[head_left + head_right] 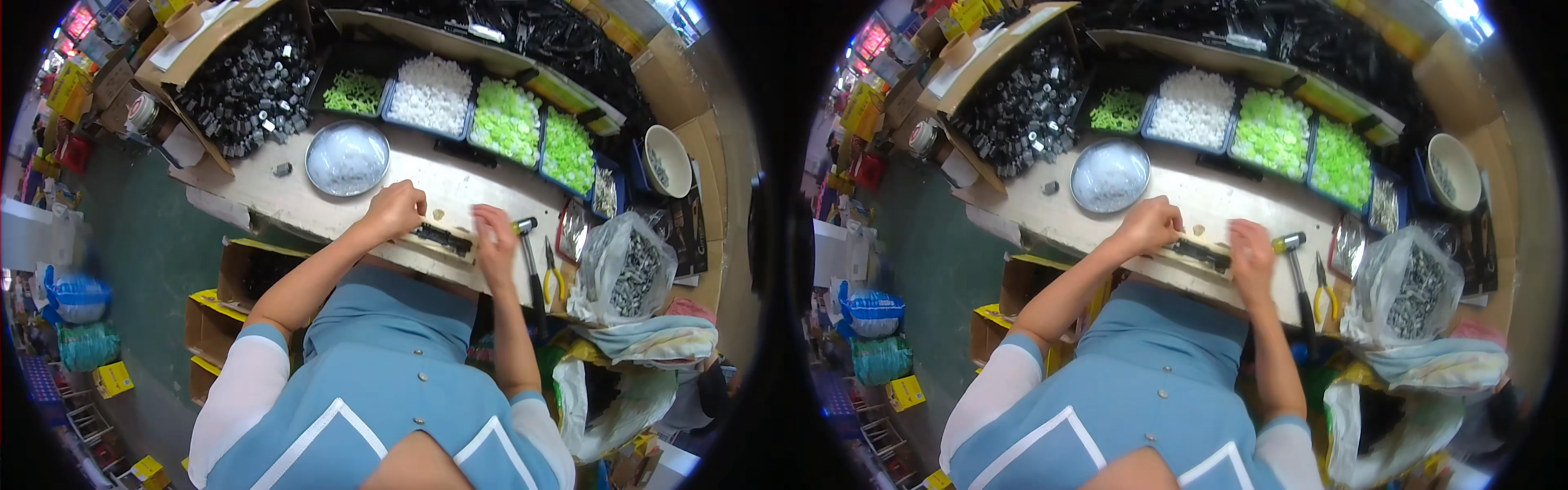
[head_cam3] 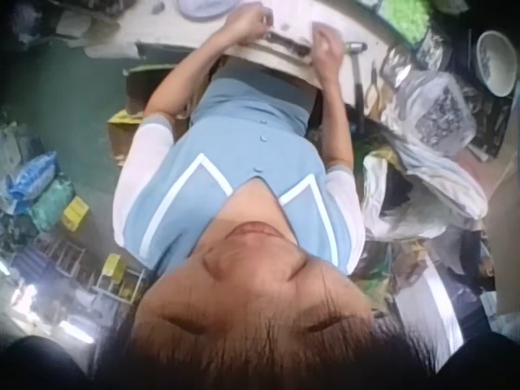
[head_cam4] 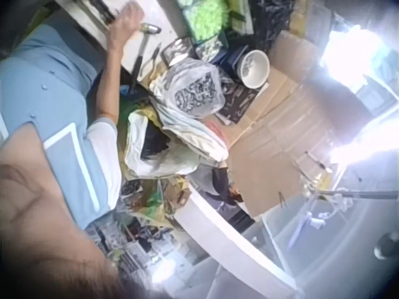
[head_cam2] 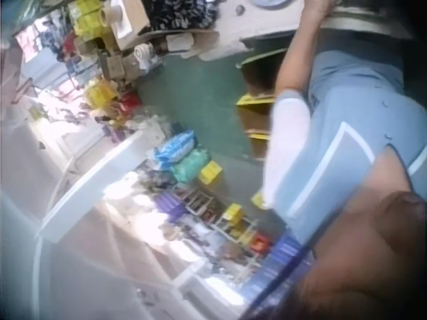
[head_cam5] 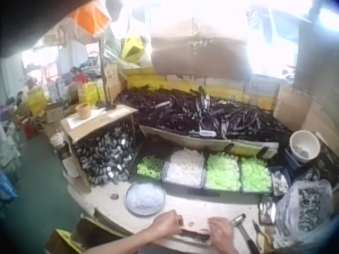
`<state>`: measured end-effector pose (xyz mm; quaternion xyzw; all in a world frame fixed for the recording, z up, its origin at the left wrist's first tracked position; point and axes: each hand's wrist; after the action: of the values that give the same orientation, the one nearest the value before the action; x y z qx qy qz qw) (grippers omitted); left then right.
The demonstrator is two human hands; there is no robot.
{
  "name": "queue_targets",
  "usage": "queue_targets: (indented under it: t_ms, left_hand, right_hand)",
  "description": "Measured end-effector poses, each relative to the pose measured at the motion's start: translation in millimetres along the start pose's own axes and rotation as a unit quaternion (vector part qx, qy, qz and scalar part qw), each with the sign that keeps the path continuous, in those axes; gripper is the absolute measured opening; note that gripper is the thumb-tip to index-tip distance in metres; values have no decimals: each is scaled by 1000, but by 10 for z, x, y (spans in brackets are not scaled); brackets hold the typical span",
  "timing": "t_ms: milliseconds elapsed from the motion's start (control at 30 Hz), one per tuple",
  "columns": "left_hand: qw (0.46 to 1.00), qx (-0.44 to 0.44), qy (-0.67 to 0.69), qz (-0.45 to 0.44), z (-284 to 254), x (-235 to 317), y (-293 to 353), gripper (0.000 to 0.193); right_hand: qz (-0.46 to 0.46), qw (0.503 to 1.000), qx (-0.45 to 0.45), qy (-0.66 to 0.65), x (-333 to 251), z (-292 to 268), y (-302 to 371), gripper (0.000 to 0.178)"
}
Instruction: The recorder is assembling small components using a jig, pliers, and a small hammer at a factory workbench.
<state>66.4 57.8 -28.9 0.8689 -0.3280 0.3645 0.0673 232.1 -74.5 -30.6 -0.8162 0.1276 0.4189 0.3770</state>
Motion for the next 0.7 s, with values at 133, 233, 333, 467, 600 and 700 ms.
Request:
queue_targets:
  t_ms: [133,233,333,467,600,700]
  left_hand:
    - [986,163,9,14,-266,-6,-563,17]
    - [962,268,-44,-4,-382,-196,-1077,18]
    - [956,270,-116,-7,-312,-272,-1478,15]
    - [962,219,-164,2,-215,-227,-1722,15]
    - [958,231,-169,-10,-299,-152,-1719,15]
    - [965,225,-132,-36,-311,-85,-1745,17]
  right_hand:
    - [102,977,43,182,459,-881,-286,16]
    - [24,909,8,416,796,-1361,-336,18]
    - [88,861,-43,500,893,-1461,-361,17]
    - [89,833,-38,545,1020,-1389,-409,13]
    - [27,839,-14,543,1237,-1363,-455,9]
    - [38,847,-17,530,1227,-1397,-460,11]
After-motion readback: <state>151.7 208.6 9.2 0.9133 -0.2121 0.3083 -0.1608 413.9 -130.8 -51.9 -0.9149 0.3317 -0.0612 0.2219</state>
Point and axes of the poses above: each hand's wrist, its own y-axis away from the middle knuckle, its own z-axis out of the palm, x = y × z, and after that the axes turned 12 degrees about x, right-handed
